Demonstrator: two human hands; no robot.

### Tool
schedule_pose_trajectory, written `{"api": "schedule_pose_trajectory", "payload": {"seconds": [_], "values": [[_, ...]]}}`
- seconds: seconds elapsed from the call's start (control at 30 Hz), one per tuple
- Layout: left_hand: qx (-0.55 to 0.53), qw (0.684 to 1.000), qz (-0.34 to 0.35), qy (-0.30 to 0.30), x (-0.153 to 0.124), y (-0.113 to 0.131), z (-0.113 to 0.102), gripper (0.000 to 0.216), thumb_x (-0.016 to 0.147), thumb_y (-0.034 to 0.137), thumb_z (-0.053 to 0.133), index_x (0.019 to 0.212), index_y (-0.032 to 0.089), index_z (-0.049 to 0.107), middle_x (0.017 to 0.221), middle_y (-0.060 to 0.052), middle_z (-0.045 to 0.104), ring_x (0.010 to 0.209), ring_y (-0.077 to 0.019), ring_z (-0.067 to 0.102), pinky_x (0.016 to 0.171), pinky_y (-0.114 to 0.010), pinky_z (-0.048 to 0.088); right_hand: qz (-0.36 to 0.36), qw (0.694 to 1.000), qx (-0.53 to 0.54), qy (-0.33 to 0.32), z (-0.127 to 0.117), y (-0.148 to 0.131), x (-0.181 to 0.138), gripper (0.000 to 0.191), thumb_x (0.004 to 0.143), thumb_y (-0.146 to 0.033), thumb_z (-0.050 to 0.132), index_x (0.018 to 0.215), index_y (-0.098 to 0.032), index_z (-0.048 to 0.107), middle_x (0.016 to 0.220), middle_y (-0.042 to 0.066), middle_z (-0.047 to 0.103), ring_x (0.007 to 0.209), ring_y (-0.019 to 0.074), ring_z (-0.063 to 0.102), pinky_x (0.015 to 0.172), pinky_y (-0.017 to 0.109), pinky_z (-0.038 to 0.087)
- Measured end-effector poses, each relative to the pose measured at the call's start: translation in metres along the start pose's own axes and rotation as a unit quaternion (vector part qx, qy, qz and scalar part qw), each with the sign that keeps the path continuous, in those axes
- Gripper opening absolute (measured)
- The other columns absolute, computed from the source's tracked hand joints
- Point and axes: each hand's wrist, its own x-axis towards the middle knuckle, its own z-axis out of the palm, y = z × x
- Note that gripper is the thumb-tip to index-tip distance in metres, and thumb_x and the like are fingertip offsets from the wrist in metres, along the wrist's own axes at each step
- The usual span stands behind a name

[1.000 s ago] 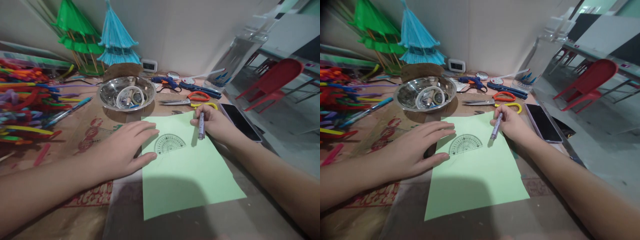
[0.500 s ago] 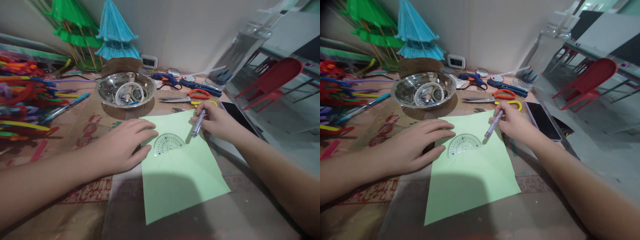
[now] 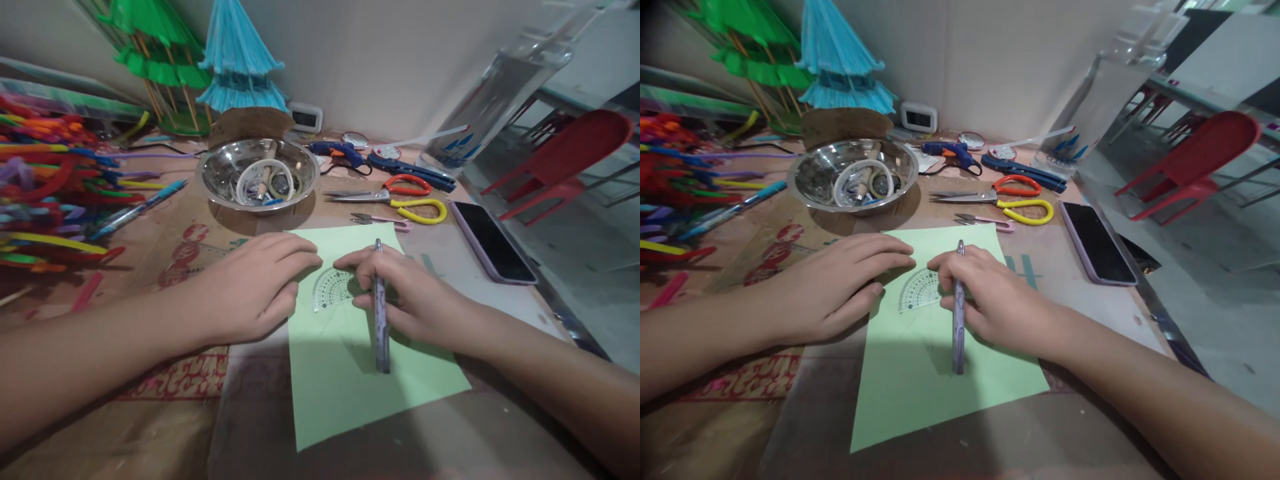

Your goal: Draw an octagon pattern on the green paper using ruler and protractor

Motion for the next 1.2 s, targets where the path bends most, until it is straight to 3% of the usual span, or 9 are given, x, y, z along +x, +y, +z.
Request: {"api": "schedule_pose_trajectory", "payload": {"seconds": [0.17, 0.33, 0.53, 0.73, 0.9, 1.2], "values": [[0.003, 1.0, -0.003, -0.009, 0.0, 0.002, -0.001, 0.042, 0.107, 0.03, 0.046, 0.14, 0.014, 0.069, 0.144, -0.02, 0.071, 0.139, -0.0392, 0.066, 0.118, -0.059, 0.055, 0.001, 0.998, 0.012, 0.06, 0.013, 0.003, 0.0, 0.02, 0.103, -0.017, 0.066, 0.102, -0.027, 0.049, 0.132, 0.012, 0.08, 0.11, 0.0306, 0.073, 0.089, 0.044, 0.056], [0.01, 1.0, 0.002, -0.019, -0.002, -0.001, 0.002, 0.042, 0.108, 0.044, 0.054, 0.139, 0.02, 0.069, 0.147, -0.02, 0.067, 0.139, -0.0452, 0.064, 0.114, -0.068, 0.056, -0.012, 0.998, 0.021, 0.054, 0.012, 0.003, 0.0, 0.02, 0.104, -0.019, 0.068, 0.103, -0.027, 0.05, 0.13, 0.011, 0.08, 0.112, 0.0305, 0.073, 0.089, 0.043, 0.057], [0.004, 1.0, 0.003, -0.015, -0.005, -0.005, 0.007, 0.047, 0.108, 0.052, 0.059, 0.144, 0.023, 0.067, 0.149, -0.019, 0.066, 0.14, -0.0466, 0.063, 0.114, -0.07, 0.055, -0.015, 0.998, 0.009, 0.052, 0.012, 0.002, 0.0, 0.018, 0.104, -0.018, 0.067, 0.105, -0.027, 0.052, 0.129, 0.012, 0.08, 0.113, 0.0307, 0.072, 0.089, 0.043, 0.057], [-0.003, 1.0, -0.013, -0.018, -0.006, -0.005, 0.008, 0.046, 0.108, 0.048, 0.061, 0.146, 0.024, 0.067, 0.151, -0.017, 0.065, 0.143, -0.0452, 0.061, 0.118, -0.068, 0.051, -0.018, 0.998, 0.006, 0.055, 0.014, 0.0, 0.001, 0.018, 0.104, -0.015, 0.065, 0.107, -0.027, 0.052, 0.13, 0.011, 0.079, 0.112, 0.0307, 0.073, 0.09, 0.045, 0.057], [0.002, 1.0, 0.0, -0.016, -0.007, -0.005, 0.006, 0.045, 0.109, 0.047, 0.057, 0.146, 0.023, 0.065, 0.15, -0.018, 0.065, 0.142, -0.0466, 0.061, 0.113, -0.07, 0.055, -0.031, 0.998, -0.01, 0.062, 0.013, 0.001, 0.001, 0.024, 0.097, -0.011, 0.065, 0.109, -0.027, 0.052, 0.127, 0.012, 0.079, 0.11, 0.0327, 0.073, 0.09, 0.048, 0.055], [0.002, 1.0, 0.005, -0.019, -0.005, -0.006, 0.004, 0.042, 0.11, 0.046, 0.057, 0.144, 0.025, 0.069, 0.148, -0.018, 0.066, 0.138, -0.0462, 0.064, 0.111, -0.07, 0.056, -0.038, 0.997, -0.025, 0.057, 0.015, 0.001, 0.002, 0.024, 0.096, -0.01, 0.064, 0.11, -0.026, 0.052, 0.128, 0.013, 0.079, 0.112, 0.0331, 0.072, 0.093, 0.048, 0.054]]}}
